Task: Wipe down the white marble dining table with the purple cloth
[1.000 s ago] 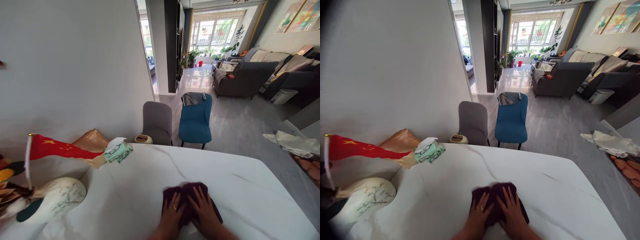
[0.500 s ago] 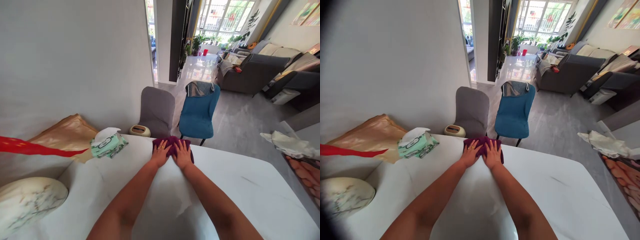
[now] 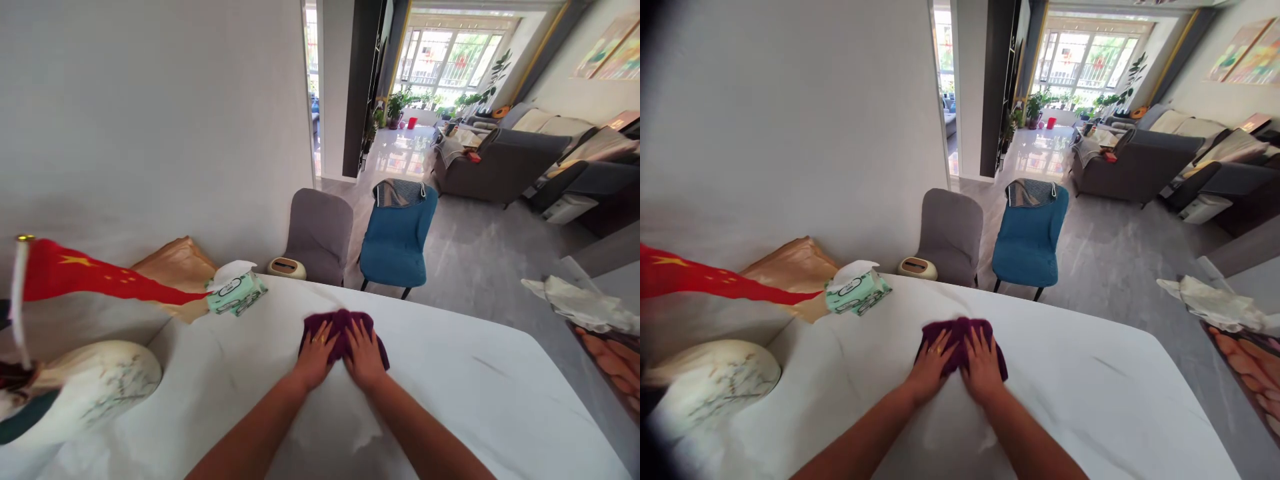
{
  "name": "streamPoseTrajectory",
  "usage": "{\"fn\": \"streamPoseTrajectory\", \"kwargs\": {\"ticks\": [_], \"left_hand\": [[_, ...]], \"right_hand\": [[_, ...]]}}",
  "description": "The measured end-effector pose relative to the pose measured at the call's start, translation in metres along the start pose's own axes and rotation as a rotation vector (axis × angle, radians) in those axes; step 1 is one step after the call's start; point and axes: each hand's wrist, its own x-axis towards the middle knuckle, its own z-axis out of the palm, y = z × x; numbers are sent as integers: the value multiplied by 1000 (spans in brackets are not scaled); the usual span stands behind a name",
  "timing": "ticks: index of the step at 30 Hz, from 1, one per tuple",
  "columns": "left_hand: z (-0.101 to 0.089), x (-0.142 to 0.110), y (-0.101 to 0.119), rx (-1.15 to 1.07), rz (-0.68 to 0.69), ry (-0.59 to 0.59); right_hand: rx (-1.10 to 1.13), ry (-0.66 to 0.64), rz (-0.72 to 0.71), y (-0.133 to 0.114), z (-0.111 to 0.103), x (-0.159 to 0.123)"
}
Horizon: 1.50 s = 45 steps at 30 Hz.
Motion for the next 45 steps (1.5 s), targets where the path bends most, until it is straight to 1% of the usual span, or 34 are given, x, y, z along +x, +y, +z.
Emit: {"fn": "streamPoseTrajectory", "kwargs": {"ticks": [2, 4, 5, 6, 8, 9, 10, 11, 12, 14, 16, 19, 21, 24, 27, 32, 35, 37, 40, 42, 44, 45], "left_hand": [[27, -49, -1, -19, 26, -8], [61, -98, -3, 7, 63, 11], [80, -121, -5, 54, 89, 68], [98, -142, -6, 129, 119, 175], [128, -177, -8, 308, 217, 441], [138, -190, -9, 369, 243, 532], [145, -198, -10, 417, 266, 599], [147, -203, -10, 447, 280, 631], [146, -204, -11, 461, 285, 634], [133, -195, -14, 445, 274, 582], [112, -174, -18, 368, 221, 468], [72, -125, -30, 168, 99, 234], [44, -90, -40, 78, 38, 133], [9, -40, -57, 18, 11, 67], [-13, 0, -76, 6, 3, 83], [-31, 53, -106, -19, -23, 189], [-38, 75, -119, -2, -45, 200], [-41, 86, -125, -4, -58, 207], [-42, 96, -129, -30, -85, 227], [-41, 95, -128, -44, -102, 233], [-40, 86, -126, -60, -111, 226], [-39, 77, -125, -67, -113, 221]], "right_hand": [[23, -5, -52, -16, 15, -45], [43, -4, -97, -32, 36, -91], [47, -3, -129, -39, 50, -113], [45, -1, -160, -46, 64, -133], [23, 13, -185, -56, 94, -166], [9, 21, -173, -60, 106, -177], [-2, 25, -155, -62, 115, -185], [-5, 22, -146, -64, 120, -188], [3, 7, -152, -64, 120, -187], [46, -48, -207, -63, 108, -172], [91, -102, -214, -61, 84, -143], [111, -118, -125, -59, 47, -84], [96, -107, -86, -58, 31, -42], [68, -85, -49, -54, 20, 13], [42, -65, -17, -49, 15, 59], [-4, -60, 41, -43, 10, 124], [-12, -49, 69, -41, 9, 153], [-8, -43, 81, -39, 8, 167], [0, -42, 92, -37, 5, 177], [0, -45, 84, -39, 4, 175], [-7, -55, 52, -45, 3, 167], [-11, -58, 24, -49, 4, 161]]}}
